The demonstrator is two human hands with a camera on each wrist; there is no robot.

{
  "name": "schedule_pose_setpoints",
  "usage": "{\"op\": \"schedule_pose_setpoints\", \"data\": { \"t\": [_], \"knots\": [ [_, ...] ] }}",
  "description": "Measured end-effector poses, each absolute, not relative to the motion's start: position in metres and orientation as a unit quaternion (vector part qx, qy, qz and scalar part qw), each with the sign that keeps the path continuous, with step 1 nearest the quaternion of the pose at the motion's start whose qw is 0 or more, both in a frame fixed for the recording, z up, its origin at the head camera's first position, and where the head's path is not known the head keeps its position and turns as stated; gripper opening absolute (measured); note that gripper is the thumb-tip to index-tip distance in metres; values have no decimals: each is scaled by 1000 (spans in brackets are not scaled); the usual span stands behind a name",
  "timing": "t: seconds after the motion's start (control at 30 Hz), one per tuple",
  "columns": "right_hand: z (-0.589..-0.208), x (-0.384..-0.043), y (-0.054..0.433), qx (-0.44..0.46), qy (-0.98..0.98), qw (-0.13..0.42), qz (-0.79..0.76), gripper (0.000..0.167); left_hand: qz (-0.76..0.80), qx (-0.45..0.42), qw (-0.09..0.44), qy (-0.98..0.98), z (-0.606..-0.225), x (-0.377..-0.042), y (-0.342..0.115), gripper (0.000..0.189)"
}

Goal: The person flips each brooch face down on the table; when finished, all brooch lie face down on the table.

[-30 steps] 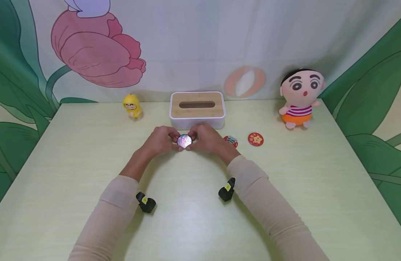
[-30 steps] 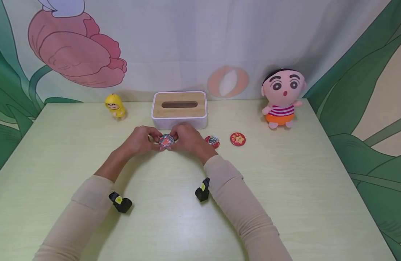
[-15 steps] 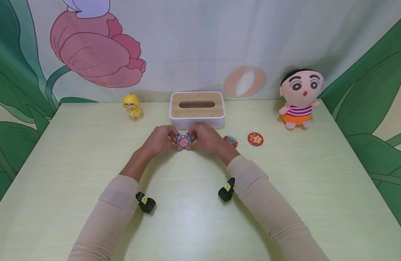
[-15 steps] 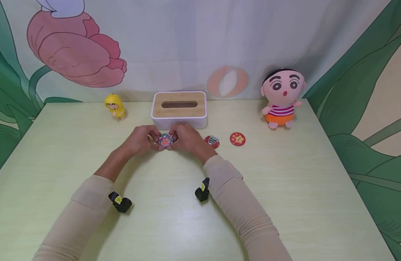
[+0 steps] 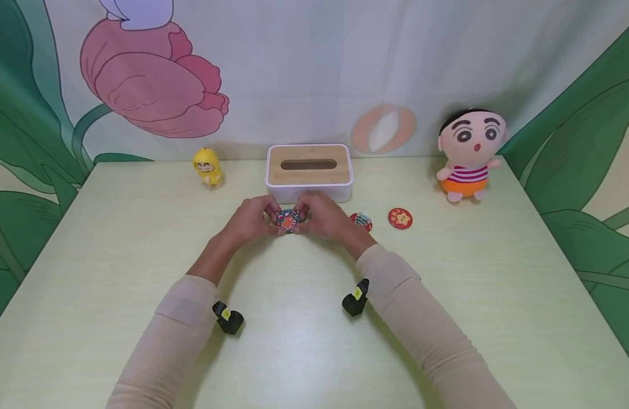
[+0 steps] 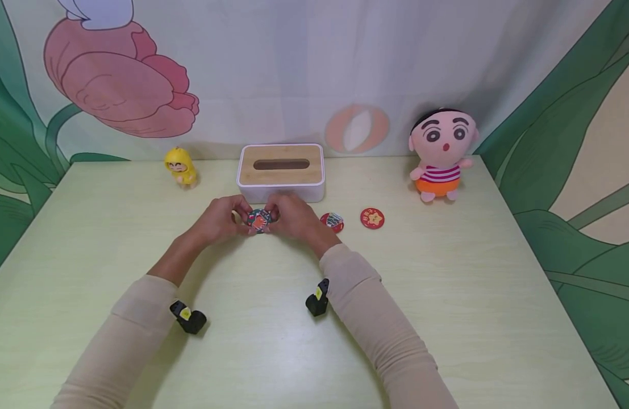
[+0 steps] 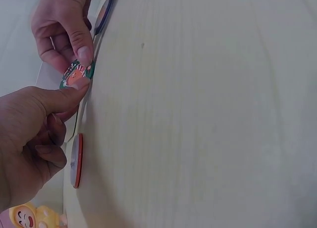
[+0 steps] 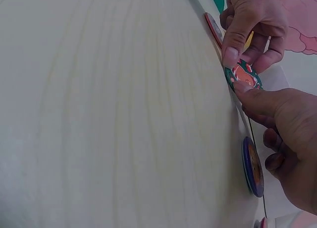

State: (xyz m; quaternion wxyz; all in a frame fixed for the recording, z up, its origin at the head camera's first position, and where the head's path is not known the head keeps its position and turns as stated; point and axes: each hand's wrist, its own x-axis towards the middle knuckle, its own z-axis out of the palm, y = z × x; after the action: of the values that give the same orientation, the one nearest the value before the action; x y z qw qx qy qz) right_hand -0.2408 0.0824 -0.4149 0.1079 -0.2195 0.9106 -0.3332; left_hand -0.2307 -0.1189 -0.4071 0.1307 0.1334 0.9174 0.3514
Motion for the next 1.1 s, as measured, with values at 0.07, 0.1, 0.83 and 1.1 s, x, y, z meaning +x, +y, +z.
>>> {"op": "schedule_pose_setpoints", "data": {
  "t": [0.07,0.1,0.83,1.1],
  "knots": [
    [-415,-241,83,-219,912,104,-330,29,349,134,127,919,-407,-230,-119,34],
    [-415,-242,83,-219,913,102,-328,28,348,135,124,919,-407,-230,-119,34],
    [-414,-240,81,-260,922,26,-287,11,301,148,38,941,-407,-227,-115,18],
    [-415,-238,82,-276,918,23,-284,12,284,156,35,945,-404,-224,-116,9]
  ]
}}
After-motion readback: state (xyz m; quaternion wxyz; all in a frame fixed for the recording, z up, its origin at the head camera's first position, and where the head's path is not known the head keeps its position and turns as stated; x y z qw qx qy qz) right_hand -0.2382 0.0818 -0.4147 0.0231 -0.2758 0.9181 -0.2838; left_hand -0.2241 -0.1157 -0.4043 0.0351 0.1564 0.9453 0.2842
